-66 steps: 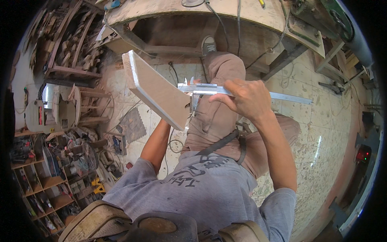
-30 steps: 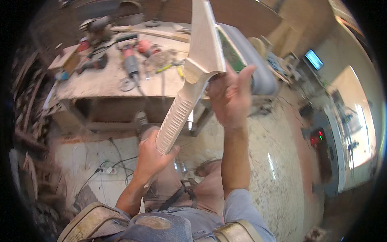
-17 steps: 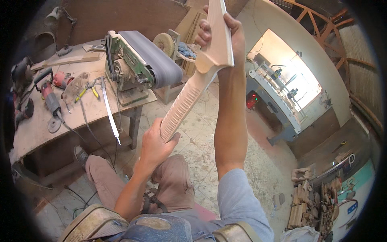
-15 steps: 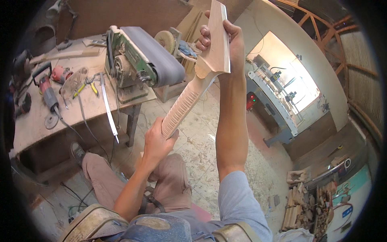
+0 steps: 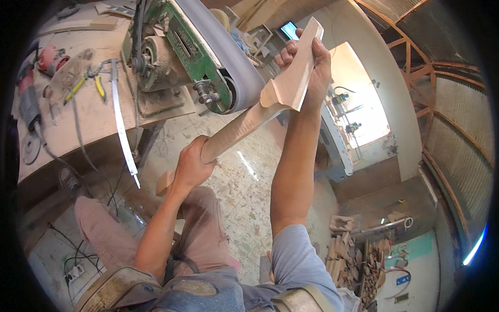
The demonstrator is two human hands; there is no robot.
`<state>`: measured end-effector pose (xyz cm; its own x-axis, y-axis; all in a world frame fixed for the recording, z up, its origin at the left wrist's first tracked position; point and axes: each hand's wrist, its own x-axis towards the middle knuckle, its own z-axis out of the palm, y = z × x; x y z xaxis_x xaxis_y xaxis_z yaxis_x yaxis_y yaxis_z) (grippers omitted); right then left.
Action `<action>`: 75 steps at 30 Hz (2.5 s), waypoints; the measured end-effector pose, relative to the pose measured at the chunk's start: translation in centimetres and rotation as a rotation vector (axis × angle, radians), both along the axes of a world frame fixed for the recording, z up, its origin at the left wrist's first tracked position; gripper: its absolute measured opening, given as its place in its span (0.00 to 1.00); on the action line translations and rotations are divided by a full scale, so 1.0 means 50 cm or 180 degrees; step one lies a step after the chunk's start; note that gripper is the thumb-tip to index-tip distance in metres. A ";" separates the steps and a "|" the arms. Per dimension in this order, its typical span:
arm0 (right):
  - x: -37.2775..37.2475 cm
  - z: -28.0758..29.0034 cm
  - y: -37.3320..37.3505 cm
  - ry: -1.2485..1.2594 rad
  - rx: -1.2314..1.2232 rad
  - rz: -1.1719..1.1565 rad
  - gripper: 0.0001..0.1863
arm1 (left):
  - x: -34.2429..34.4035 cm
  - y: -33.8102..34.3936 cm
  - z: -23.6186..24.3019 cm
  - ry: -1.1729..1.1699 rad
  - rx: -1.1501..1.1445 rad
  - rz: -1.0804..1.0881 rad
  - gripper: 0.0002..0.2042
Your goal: The person shapes a wooden guitar neck by pressing it against a running belt sander, turning it frequently to smooth the curves, and later measures the neck width with a caliper.
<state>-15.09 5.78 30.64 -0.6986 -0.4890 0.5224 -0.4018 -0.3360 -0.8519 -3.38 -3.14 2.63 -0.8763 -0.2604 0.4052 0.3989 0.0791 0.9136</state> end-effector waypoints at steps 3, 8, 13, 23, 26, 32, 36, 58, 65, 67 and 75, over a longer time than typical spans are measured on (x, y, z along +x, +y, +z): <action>-0.020 -0.020 -0.010 -0.0051 -0.0234 -0.0104 0.24 | -0.026 0.004 -0.033 0.0161 0.0320 -0.0179 0.19; -0.024 -0.024 -0.005 0.0114 -0.0419 -0.0611 0.21 | -0.039 0.004 -0.032 0.0181 0.0495 -0.0383 0.19; -0.015 -0.021 -0.010 0.0383 -0.0206 -0.1298 0.20 | -0.050 -0.002 -0.035 0.0342 0.0579 -0.0498 0.18; 0.015 -0.025 -0.035 0.0951 0.0059 -0.2123 0.21 | -0.078 0.018 -0.040 0.0308 0.0663 -0.0696 0.18; 0.030 -0.033 -0.060 0.1068 0.0021 -0.2439 0.19 | -0.079 0.031 -0.040 0.0336 0.0765 -0.0735 0.18; 0.053 -0.045 -0.091 0.1185 0.0044 -0.2663 0.21 | -0.076 0.048 -0.039 0.0294 0.1002 -0.0837 0.18; 0.063 -0.051 -0.103 0.1288 0.0099 -0.2895 0.25 | -0.076 0.049 -0.040 0.0146 0.1017 -0.0951 0.18; 0.042 -0.040 -0.085 0.1452 0.0284 -0.2958 0.35 | -0.077 0.036 -0.051 -0.0151 0.1127 -0.1793 0.21; 0.059 -0.052 -0.084 0.1822 0.0567 -0.3682 0.39 | -0.128 0.054 -0.076 -0.0421 0.1553 -0.3175 0.25; 0.052 -0.055 -0.082 0.1925 0.0492 -0.3649 0.38 | -0.125 0.053 -0.072 -0.0384 0.1651 -0.3196 0.23; 0.029 -0.038 -0.073 0.1245 0.0387 -0.2789 0.21 | -0.049 0.029 -0.037 -0.0177 0.0832 -0.1133 0.16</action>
